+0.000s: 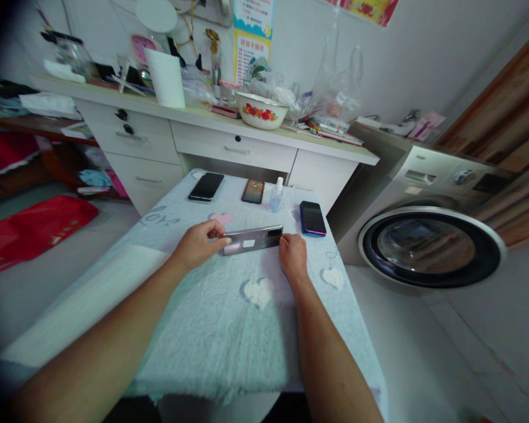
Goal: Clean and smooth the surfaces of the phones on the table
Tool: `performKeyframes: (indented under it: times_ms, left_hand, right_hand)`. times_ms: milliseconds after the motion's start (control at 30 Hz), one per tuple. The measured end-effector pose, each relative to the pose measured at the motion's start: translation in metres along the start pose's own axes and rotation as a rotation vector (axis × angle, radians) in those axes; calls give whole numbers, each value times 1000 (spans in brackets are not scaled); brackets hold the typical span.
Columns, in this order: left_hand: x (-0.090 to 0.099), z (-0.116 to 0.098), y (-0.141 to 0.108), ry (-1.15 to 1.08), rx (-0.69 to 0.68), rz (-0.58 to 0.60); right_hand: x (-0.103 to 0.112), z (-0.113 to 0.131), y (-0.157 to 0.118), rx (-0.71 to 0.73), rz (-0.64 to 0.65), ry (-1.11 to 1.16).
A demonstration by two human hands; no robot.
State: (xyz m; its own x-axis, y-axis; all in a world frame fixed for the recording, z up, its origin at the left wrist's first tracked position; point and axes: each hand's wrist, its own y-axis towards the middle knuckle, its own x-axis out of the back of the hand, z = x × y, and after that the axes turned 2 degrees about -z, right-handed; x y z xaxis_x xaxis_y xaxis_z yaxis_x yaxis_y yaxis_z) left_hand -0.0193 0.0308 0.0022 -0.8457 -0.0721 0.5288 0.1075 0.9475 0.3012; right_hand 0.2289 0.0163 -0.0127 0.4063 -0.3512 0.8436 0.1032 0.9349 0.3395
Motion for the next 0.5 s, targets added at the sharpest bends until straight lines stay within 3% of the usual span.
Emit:
performKeyframes:
  times_ms: [500]
  left_hand:
    - [2,-4,0,8,-1,4]
  right_hand:
    - [-1,-1,0,-41,24,60]
